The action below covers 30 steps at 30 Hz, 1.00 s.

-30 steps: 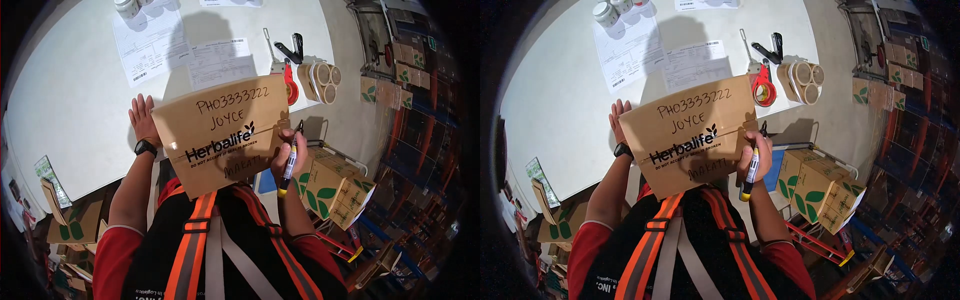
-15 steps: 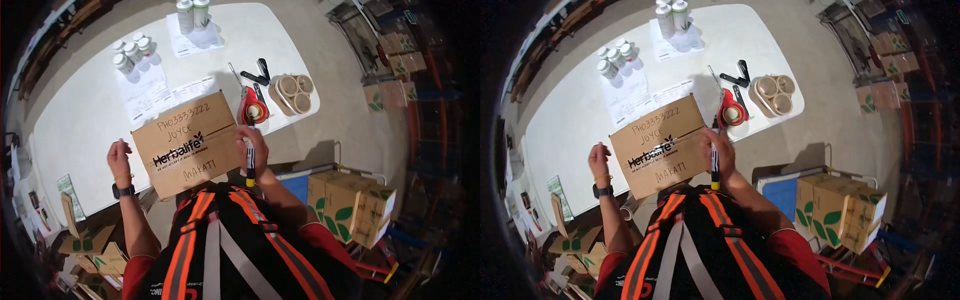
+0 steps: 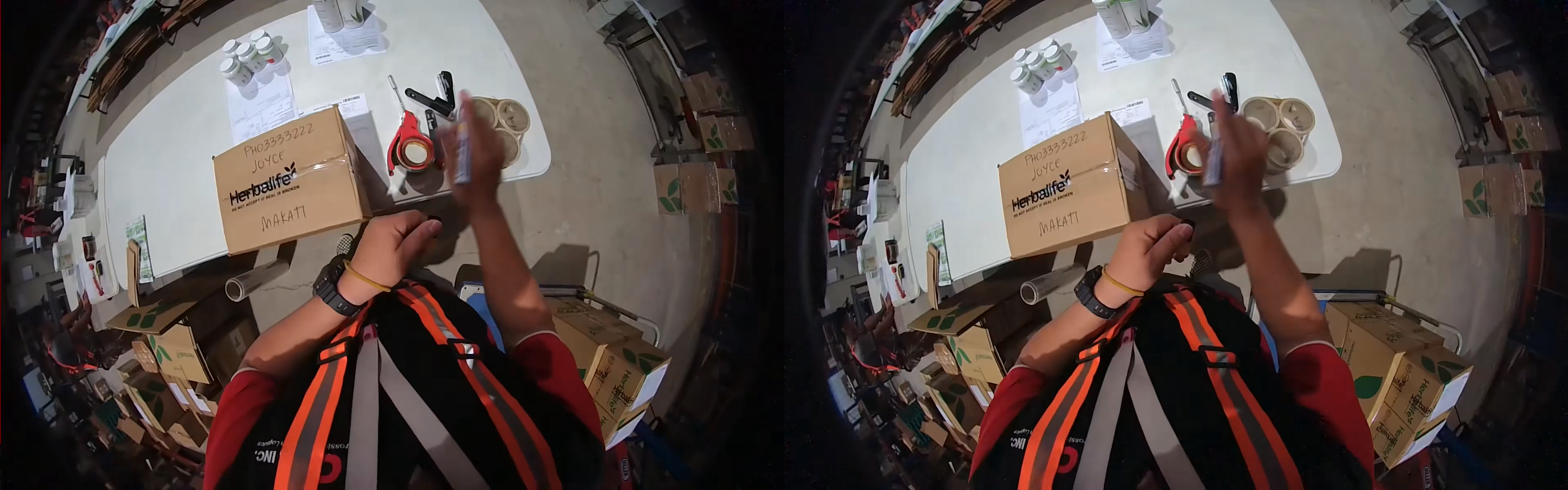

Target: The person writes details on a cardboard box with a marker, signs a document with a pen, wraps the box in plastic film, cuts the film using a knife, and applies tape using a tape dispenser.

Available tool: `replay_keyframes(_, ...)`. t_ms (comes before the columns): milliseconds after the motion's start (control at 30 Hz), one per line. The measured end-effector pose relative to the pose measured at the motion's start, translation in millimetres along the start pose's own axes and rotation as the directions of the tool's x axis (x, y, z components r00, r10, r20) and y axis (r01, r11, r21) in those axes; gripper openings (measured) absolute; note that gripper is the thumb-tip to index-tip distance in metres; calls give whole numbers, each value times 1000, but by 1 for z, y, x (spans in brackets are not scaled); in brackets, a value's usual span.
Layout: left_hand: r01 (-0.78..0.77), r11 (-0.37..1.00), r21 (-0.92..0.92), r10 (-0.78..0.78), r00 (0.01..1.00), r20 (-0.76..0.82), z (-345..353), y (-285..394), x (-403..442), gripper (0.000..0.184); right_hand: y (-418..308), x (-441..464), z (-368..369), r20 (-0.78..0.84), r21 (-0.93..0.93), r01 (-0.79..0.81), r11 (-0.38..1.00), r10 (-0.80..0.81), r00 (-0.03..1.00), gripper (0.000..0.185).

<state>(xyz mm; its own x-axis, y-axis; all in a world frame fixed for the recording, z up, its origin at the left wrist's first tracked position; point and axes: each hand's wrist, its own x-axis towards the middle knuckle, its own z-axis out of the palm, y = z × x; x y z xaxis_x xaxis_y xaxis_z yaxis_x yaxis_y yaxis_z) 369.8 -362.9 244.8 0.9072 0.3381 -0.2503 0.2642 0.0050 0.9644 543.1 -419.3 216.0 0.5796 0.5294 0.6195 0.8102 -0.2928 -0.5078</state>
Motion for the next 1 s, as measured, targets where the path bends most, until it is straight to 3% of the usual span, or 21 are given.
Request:
replay_keyframes(33, -13, 1000, 0, 13, 1000, -11, 6, 0, -1, 29, 7, 11, -9, -105, 143, -17, 990, 32, 994, 39)
replay_keyframes(67, -55, 998, 36, 55, 998, -16, 5, -5, 2, 20, 10, 12, -26, 126, 399, -310, 863, 284, 951, 33)
replay_keyframes(100, -140, 990, 34, 143, 983, -117, 8, -15, 5, 14, 8, 11, -43, 402, 541, -588, 601, 429, 809, 33)
replay_keyframes(133, -223, 974, 40, 226, 949, -222, 9, -23, 7, 13, 3, 10, -57, 483, 554, -644, 527, 426, 765, 44)
replay_keyframes(167, -274, 943, 190, 314, 922, -227, 4, -9, 7, 20, -1, 9, -70, 537, 535, -642, 549, 366, 760, 47)
replay_keyframes(267, -317, 907, 279, 389, 884, -259, 6, -3, 11, 21, -6, 2, -77, 594, 536, -616, 577, 261, 761, 52)
replay_keyframes(333, -317, 902, 293, 392, 886, -247, 7, 0, 10, 22, -6, -4, -74, 649, 582, -640, 502, 188, 738, 52)
replay_keyframes(367, -322, 898, 299, 395, 891, -225, 8, 2, 11, 23, -2, -10, -66, 616, 583, -541, 606, 104, 781, 51)
replay_keyframes(400, -327, 896, 299, 399, 890, -222, 9, 0, 12, 23, -5, -18, -62, 650, 601, -573, 557, 75, 756, 50)
replay_keyframes(467, -354, 932, 77, 361, 923, -136, 12, -11, 13, 23, -3, -34, -62, 709, 616, -635, 466, 23, 705, 47)
replay_keyframes(500, -244, 965, -97, 233, 965, -117, 15, -17, 11, 21, -2, -35, -63, 695, 655, -616, 438, -30, 718, 41)
replay_keyframes(533, -250, 963, -100, 238, 965, -113, 15, -18, 13, 21, -1, -36, -65, 677, 693, -597, 405, -82, 731, 36)
replay_keyframes(600, 131, 942, -310, -130, 991, 25, 16, -20, 13, 18, 6, -39, -71, 689, 596, -633, 495, 91, 719, 27)
replay_keyframes(633, 108, 951, -291, -103, 994, 32, 14, -36, 18, 26, 10, -35, -75, 653, 591, -628, 506, 156, 741, 24)
replay_keyframes(667, 102, 951, -291, -99, 995, 25, 16, -34, 20, 26, 22, -24, -85, 743, 467, -757, 457, 261, 616, 20)
replay_keyframes(733, -80, 922, -379, 25, 989, -148, 23, -30, 21, 36, 36, -15, -84, 404, 607, -546, 577, 368, 838, 16)
replay_keyframes(767, -80, 932, -353, 33, 990, -139, 21, -34, 21, 42, 39, -2, -88, 288, 672, -482, 562, 402, 869, 13)
replay_keyframes(800, -81, 932, -352, 34, 990, -136, 19, -37, 20, 42, 44, 15, -95, 196, 508, -458, 729, 420, 886, 13)
replay_keyframes(867, -61, 962, -265, 22, 989, -146, 14, -43, 17, 39, 66, 30, -82, -94, 388, -135, 912, 185, 978, 15)
replay_keyframes(967, -44, 979, -200, 15, 989, -145, 4, -54, 3, 38, 134, 18, -26, 91, 299, -372, 879, 362, 928, 22)
replay_keyframes(1000, -15, 989, -150, -9, 987, -159, 0, -59, -6, 37, 139, 8, -16, 143, 97, -418, 903, 403, 904, 27)
